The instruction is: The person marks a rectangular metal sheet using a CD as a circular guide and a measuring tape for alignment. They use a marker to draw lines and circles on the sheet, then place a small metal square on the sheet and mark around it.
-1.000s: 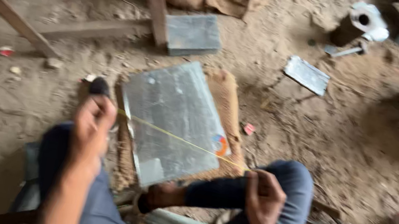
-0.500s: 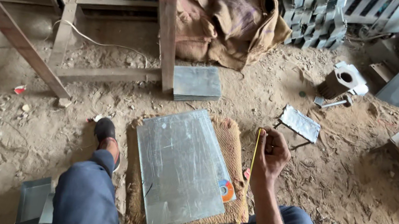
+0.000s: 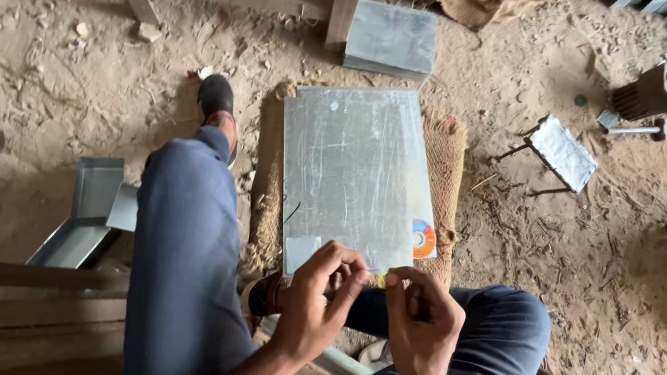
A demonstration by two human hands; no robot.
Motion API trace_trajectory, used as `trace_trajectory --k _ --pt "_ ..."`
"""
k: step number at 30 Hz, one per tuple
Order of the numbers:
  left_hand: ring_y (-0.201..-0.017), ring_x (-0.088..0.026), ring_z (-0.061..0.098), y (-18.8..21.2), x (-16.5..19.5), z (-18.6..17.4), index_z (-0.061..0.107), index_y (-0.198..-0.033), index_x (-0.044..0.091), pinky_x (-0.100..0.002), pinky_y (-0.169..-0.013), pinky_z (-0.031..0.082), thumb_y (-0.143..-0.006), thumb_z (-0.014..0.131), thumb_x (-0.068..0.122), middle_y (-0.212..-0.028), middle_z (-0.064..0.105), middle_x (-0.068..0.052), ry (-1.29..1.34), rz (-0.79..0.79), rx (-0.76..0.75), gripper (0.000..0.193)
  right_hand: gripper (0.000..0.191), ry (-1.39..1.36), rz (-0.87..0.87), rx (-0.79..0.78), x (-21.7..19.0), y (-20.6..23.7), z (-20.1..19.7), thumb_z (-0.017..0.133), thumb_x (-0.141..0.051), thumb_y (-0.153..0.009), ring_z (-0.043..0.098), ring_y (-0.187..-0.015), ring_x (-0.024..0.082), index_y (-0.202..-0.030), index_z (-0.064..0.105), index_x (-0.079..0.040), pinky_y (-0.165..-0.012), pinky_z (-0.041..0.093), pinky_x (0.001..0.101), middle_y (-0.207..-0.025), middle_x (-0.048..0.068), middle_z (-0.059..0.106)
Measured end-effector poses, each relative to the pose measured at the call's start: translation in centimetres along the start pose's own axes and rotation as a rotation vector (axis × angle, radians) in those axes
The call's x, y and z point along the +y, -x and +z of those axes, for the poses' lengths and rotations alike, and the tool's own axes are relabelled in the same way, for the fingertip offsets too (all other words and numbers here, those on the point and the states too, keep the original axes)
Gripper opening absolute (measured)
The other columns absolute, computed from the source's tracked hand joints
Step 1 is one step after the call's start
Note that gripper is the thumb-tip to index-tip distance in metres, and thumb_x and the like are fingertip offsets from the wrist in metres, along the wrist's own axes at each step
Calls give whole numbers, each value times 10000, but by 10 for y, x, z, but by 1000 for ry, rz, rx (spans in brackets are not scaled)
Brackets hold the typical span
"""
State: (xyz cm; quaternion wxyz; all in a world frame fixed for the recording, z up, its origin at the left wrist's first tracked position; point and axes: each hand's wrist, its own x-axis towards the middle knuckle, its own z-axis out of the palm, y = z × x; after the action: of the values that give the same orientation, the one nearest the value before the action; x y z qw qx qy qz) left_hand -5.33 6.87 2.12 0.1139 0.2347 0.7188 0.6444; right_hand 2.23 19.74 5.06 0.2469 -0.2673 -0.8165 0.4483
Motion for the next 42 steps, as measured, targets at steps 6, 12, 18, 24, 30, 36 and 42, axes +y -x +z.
trace_trajectory --k 6,12,18,24,30,36,42 --pt "-709 -105 584 10 -18 12 640 -1002 62 -266 -622 499 -1057 604 226 -885 671 -31 76 48 34 176 95 -62 108 -54 11 -9 3 755 -107 -919 357 -536 7 -965 763 -25 -474 246 221 -611 -68 456" --pt "-706 -117 575 7 -19 6 652 -1013 59 -274 -626 481 -1046 626 213 -894 682 -37 41 41 90 159 112 9 46 -136 14 -16 1 757 -119 -925 347 -543 15 -963 750 -14 -483 263 223 -599 -64 443" --pt "-740 -100 621 4 -16 1 674 -987 62 -252 -611 506 -1023 651 193 -904 688 -33 127 -11 87 138 130 -23 72 -228 17 -11 2 735 -143 -943 368 -551 8 -961 741 -15 -482 274 218 -615 -69 464" --pt "-745 -95 624 5 -7 0 667 -989 50 -258 -619 490 -1011 674 159 -915 677 -28 155 -1 86 112 178 11 98 -237 15 -4 4 707 -199 -963 399 -551 10 -972 728 -23 -486 296 216 -619 -57 530" --pt "-707 -79 595 7 -8 -1 682 -990 69 -250 -597 471 -1018 665 191 -877 651 -9 99 -33 74 126 186 -101 174 -205 16 0 4 665 -190 -990 391 -574 25 -974 711 -10 -505 278 226 -655 -42 527" --pt "-690 -86 574 11 -10 0 684 -1002 63 -268 -605 453 -1035 648 213 -877 644 -15 96 -12 52 158 268 -345 193 -239 28 1 4 517 -163 -1064 378 -574 45 -848 580 -17 -518 317 231 -643 -29 473" --pt "-723 -93 581 8 -16 1 663 -1013 64 -253 -596 483 -1048 619 227 -931 665 -22 95 28 116 172 346 -386 203 -164 45 -2 4 475 -191 -1098 381 -558 50 -781 510 -56 -515 323 235 -622 -29 441"
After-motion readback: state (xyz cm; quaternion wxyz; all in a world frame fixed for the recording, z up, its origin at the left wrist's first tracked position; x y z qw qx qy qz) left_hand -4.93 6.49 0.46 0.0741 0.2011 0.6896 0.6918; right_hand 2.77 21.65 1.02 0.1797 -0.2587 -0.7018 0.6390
